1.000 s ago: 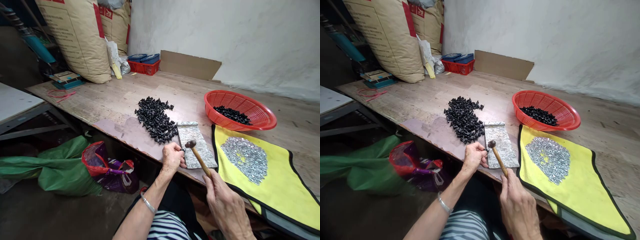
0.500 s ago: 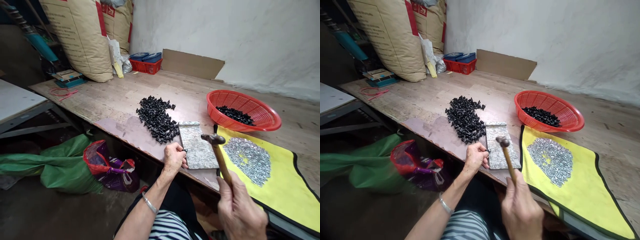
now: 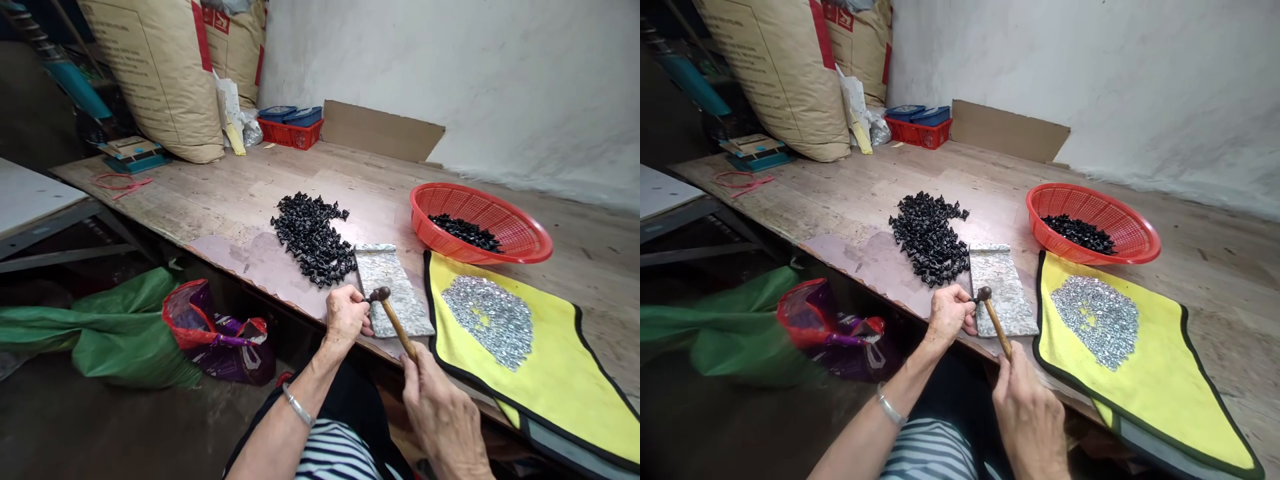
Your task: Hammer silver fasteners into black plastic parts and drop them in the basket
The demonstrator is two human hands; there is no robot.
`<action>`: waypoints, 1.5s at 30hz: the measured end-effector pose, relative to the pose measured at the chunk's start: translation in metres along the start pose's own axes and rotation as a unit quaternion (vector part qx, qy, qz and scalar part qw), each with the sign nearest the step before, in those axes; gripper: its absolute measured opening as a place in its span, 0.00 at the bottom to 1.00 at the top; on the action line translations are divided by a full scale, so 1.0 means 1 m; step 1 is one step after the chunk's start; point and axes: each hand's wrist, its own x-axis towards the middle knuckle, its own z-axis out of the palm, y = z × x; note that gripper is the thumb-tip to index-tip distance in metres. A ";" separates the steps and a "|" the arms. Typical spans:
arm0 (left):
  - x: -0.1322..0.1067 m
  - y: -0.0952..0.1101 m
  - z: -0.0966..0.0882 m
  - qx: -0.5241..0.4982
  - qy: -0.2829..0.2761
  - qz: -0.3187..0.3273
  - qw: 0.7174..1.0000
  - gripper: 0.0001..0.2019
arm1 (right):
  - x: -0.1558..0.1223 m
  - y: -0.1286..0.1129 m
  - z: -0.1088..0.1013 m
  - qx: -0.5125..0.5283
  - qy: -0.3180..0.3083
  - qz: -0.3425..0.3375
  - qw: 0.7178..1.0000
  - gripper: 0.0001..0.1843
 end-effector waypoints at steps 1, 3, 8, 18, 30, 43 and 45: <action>0.000 0.000 0.000 0.000 0.000 -0.002 1.000 0.07 | 0.002 0.002 0.001 0.051 -0.021 0.044 0.998 0.18; 0.001 0.000 0.000 -0.002 -0.001 -0.006 1.000 0.06 | 0.010 0.007 -0.001 0.197 -0.075 0.152 0.966 0.20; -0.009 0.004 -0.009 -0.027 -0.023 0.025 0.999 0.05 | 0.031 0.006 -0.004 0.513 -0.168 0.292 0.789 0.33; -0.059 0.023 -0.038 0.091 -0.061 0.113 0.988 0.02 | 0.035 0.004 -0.017 0.167 -0.003 0.087 0.982 0.16; -0.064 0.014 -0.036 0.171 -0.126 0.280 0.936 0.05 | 0.037 -0.026 -0.030 0.588 -0.198 0.199 0.758 0.22; -0.055 0.003 -0.034 0.131 -0.147 0.346 0.917 0.04 | 0.038 -0.021 -0.022 0.582 -0.161 0.198 0.772 0.14; -0.054 0.001 -0.031 0.103 -0.144 0.305 0.936 0.02 | 0.039 -0.020 -0.021 0.583 -0.166 0.205 0.769 0.14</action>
